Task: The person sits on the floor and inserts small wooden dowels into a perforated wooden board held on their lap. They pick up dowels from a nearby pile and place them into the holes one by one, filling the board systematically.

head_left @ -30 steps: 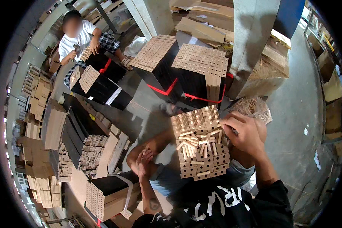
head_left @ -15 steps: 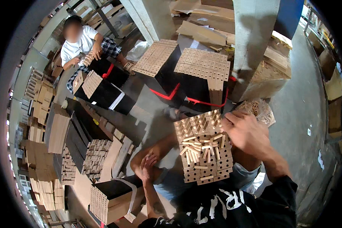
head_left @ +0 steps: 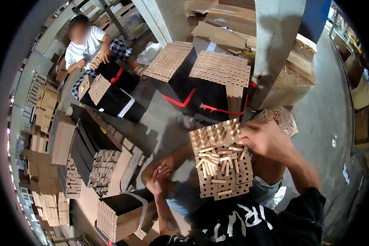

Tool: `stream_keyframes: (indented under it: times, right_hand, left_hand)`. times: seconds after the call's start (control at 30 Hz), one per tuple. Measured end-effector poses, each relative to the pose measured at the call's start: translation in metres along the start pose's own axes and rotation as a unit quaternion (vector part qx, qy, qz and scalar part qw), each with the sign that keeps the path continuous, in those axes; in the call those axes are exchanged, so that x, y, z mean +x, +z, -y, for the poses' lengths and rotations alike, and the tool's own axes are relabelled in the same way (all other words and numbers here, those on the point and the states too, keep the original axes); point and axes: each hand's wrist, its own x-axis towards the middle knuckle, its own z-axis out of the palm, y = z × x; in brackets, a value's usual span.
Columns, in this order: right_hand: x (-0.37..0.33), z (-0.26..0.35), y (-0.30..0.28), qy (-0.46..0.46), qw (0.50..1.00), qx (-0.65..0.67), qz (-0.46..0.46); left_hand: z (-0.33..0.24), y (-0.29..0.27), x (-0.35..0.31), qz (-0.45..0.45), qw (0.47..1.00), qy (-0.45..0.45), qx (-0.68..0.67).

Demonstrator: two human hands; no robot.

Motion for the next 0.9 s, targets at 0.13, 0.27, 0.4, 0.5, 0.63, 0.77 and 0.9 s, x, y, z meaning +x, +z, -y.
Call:
stream_keyframes:
  times: [0.13, 0.27, 0.4, 0.5, 0.63, 0.77, 0.9]
  right_hand:
    - [-0.007, 0.017, 0.016, -0.076, 0.994, 0.044, -0.061]
    - [-0.001, 0.022, 0.030, -0.071, 0.993, -0.088, -0.010]
    - [0.001, 0.018, 0.020, -0.036, 0.993, 0.081, -0.076]
    - [-0.005, 0.018, 0.023, 0.043, 0.959, 0.202, -0.195]
    - [-0.008, 0.022, 0.054, 0.041, 0.946, 0.190, -0.260]
    - [-0.008, 0.019, 0.068, 0.001, 0.941, 0.169, -0.293]
    - [-0.007, 0.024, 0.059, -0.014, 0.948, 0.109, -0.299]
  left_hand:
    - [0.010, -0.026, 0.006, 0.021, 1.000, -0.001, -0.015]
    - [0.015, -0.024, 0.013, 0.040, 0.999, 0.013, 0.014]
    - [0.024, -0.035, 0.010, 0.012, 1.000, -0.004, -0.018]
    - [0.014, -0.011, 0.007, -0.014, 0.997, 0.004, 0.070]
    - [0.031, -0.043, 0.014, 0.047, 0.999, 0.007, -0.024]
    - [0.058, -0.076, 0.030, 0.095, 0.977, -0.008, -0.193]
    - [0.028, -0.028, 0.013, 0.084, 0.996, 0.026, -0.018]
